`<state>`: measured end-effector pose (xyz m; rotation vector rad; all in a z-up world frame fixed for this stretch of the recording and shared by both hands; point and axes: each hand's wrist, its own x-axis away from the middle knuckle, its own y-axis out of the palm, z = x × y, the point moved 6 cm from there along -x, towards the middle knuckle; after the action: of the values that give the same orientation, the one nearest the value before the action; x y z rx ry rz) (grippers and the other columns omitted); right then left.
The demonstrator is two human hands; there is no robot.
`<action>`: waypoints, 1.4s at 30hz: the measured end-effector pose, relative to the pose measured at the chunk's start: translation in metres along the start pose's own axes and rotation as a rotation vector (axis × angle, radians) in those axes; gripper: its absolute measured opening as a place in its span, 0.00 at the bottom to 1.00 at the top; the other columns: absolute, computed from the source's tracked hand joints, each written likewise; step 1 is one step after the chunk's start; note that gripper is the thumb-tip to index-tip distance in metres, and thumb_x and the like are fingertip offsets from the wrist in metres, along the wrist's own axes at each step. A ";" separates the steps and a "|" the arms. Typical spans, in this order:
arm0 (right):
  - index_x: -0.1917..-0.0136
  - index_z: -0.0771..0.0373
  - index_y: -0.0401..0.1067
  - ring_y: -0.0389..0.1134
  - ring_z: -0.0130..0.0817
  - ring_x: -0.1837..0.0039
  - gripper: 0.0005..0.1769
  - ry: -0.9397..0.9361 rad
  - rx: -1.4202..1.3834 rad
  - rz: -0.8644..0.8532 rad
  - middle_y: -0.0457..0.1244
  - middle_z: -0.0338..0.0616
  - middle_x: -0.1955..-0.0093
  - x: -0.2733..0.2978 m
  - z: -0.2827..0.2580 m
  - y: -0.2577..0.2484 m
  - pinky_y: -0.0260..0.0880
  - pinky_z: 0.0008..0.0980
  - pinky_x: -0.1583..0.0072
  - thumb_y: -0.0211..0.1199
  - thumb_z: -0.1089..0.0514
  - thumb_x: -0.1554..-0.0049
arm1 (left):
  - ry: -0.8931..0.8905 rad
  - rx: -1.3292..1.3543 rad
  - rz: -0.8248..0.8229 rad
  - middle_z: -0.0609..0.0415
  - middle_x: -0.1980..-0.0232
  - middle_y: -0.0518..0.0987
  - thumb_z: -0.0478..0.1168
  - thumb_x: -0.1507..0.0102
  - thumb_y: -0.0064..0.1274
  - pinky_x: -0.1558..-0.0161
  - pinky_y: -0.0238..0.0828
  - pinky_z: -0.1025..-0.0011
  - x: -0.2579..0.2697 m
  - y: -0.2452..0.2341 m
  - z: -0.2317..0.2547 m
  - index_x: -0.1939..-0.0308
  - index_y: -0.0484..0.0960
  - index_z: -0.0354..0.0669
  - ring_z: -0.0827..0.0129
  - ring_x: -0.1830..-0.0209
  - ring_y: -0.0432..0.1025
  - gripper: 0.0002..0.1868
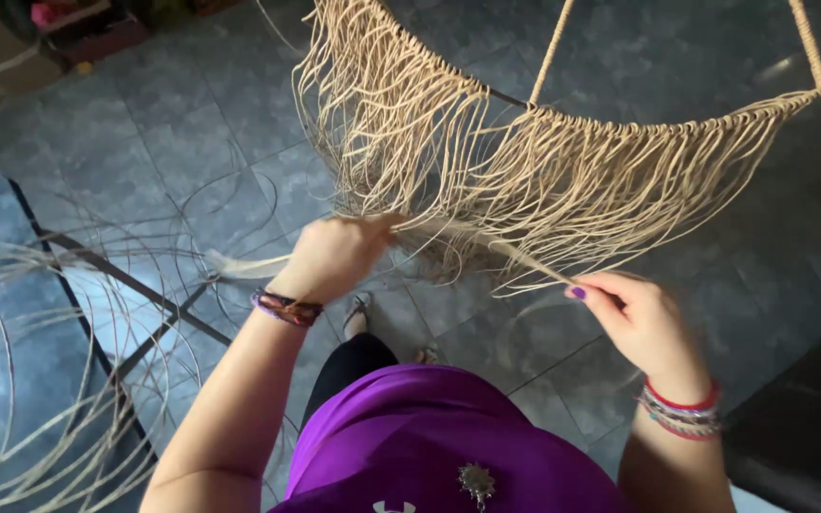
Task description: Weaving natural fibers onto a frame to create a furniture piece
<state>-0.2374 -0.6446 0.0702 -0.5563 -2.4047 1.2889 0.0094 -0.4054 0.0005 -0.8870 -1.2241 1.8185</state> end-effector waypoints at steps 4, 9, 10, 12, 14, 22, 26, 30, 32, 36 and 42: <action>0.52 0.60 0.81 0.74 0.52 0.51 0.07 -0.283 -0.088 0.007 0.72 0.50 0.57 -0.028 -0.074 0.030 0.75 0.44 0.53 0.65 0.63 0.45 | 0.589 0.554 0.332 0.31 0.48 0.78 0.51 0.46 0.71 0.41 0.73 0.46 -0.020 -0.052 0.080 0.49 0.76 0.27 0.33 0.40 0.72 0.34; 0.52 0.62 0.81 0.74 0.53 0.50 0.07 -0.212 -0.051 0.087 0.72 0.53 0.56 -0.043 -0.084 0.023 0.75 0.44 0.55 0.65 0.63 0.44 | 0.546 0.500 -0.046 0.34 0.71 0.80 0.40 0.32 0.39 0.74 0.73 0.41 -0.043 -0.040 0.053 0.54 0.75 0.38 0.33 0.73 0.75 0.11; 0.52 0.62 0.81 0.74 0.53 0.50 0.07 -0.203 -0.053 0.102 0.72 0.53 0.56 -0.042 -0.078 0.014 0.75 0.44 0.55 0.65 0.63 0.44 | 0.563 0.496 -0.052 0.34 0.71 0.80 0.40 0.32 0.39 0.74 0.73 0.41 -0.045 -0.024 0.019 0.54 0.75 0.38 0.33 0.73 0.75 0.11; 0.50 0.61 0.82 0.74 0.52 0.50 0.09 0.021 -0.069 0.121 0.73 0.51 0.55 -0.035 -0.054 0.000 0.74 0.47 0.53 0.63 0.59 0.41 | 0.436 0.163 -0.039 0.47 0.69 0.82 0.42 0.32 0.38 0.71 0.78 0.54 -0.046 0.015 -0.054 0.46 0.76 0.49 0.47 0.69 0.80 0.14; 0.51 0.59 0.82 0.75 0.50 0.50 0.08 0.036 -0.029 0.116 0.74 0.49 0.57 -0.041 -0.050 0.006 0.74 0.45 0.54 0.64 0.58 0.42 | 0.378 0.159 -0.116 0.47 0.69 0.83 0.43 0.32 0.40 0.70 0.78 0.53 -0.047 -0.022 -0.061 0.45 0.76 0.48 0.45 0.70 0.80 0.15; 0.57 0.51 0.80 0.73 0.51 0.52 0.04 -0.148 0.074 0.060 0.71 0.47 0.63 -0.090 -0.122 0.073 0.74 0.45 0.58 0.64 0.54 0.43 | 0.494 0.451 -0.303 0.32 0.61 0.83 0.51 0.34 0.49 0.65 0.78 0.43 -0.067 -0.025 0.024 0.30 0.56 0.37 0.34 0.65 0.79 0.35; 0.52 0.54 0.82 0.75 0.47 0.54 0.07 0.005 -0.053 0.051 0.73 0.47 0.60 -0.089 -0.088 0.048 0.75 0.42 0.58 0.64 0.57 0.42 | 0.558 0.304 -0.158 0.54 0.67 0.83 0.45 0.31 0.37 0.74 0.76 0.58 -0.077 -0.023 -0.034 0.48 0.76 0.52 0.50 0.71 0.80 0.13; 0.50 0.56 0.82 0.76 0.50 0.51 0.09 0.062 -0.034 -0.005 0.74 0.49 0.57 -0.092 -0.057 0.047 0.76 0.45 0.57 0.63 0.58 0.42 | 0.363 0.286 -0.326 0.54 0.59 0.86 0.47 0.32 0.43 0.64 0.79 0.54 -0.083 -0.016 -0.081 0.47 0.80 0.57 0.49 0.63 0.81 0.13; 0.50 0.56 0.82 0.75 0.50 0.51 0.09 0.016 -0.014 -0.032 0.74 0.49 0.57 -0.105 -0.078 0.051 0.76 0.44 0.56 0.64 0.57 0.43 | 0.397 0.381 -0.319 0.47 0.53 0.84 0.49 0.33 0.48 0.60 0.77 0.48 -0.089 -0.029 -0.052 0.37 0.72 0.52 0.44 0.57 0.79 0.21; 0.57 0.53 0.80 0.74 0.51 0.55 0.05 -0.172 0.071 -0.094 0.71 0.48 0.64 -0.135 -0.088 0.076 0.74 0.48 0.57 0.64 0.56 0.44 | 0.442 0.387 -0.255 0.41 0.56 0.83 0.50 0.36 0.52 0.65 0.77 0.47 -0.101 -0.013 0.035 0.23 0.52 0.42 0.41 0.65 0.80 0.42; 0.55 0.59 0.80 0.75 0.53 0.50 0.08 -0.137 -0.088 -0.189 0.73 0.52 0.62 -0.143 -0.059 0.019 0.73 0.49 0.53 0.60 0.61 0.42 | 0.446 0.494 -0.245 0.45 0.60 0.85 0.43 0.30 0.37 0.66 0.76 0.50 -0.128 0.002 -0.010 0.41 0.76 0.47 0.44 0.62 0.80 0.17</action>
<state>-0.0824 -0.6646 0.0678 -0.2639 -2.5647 1.1798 0.0779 -0.5132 0.0123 -0.7604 -0.5412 1.5168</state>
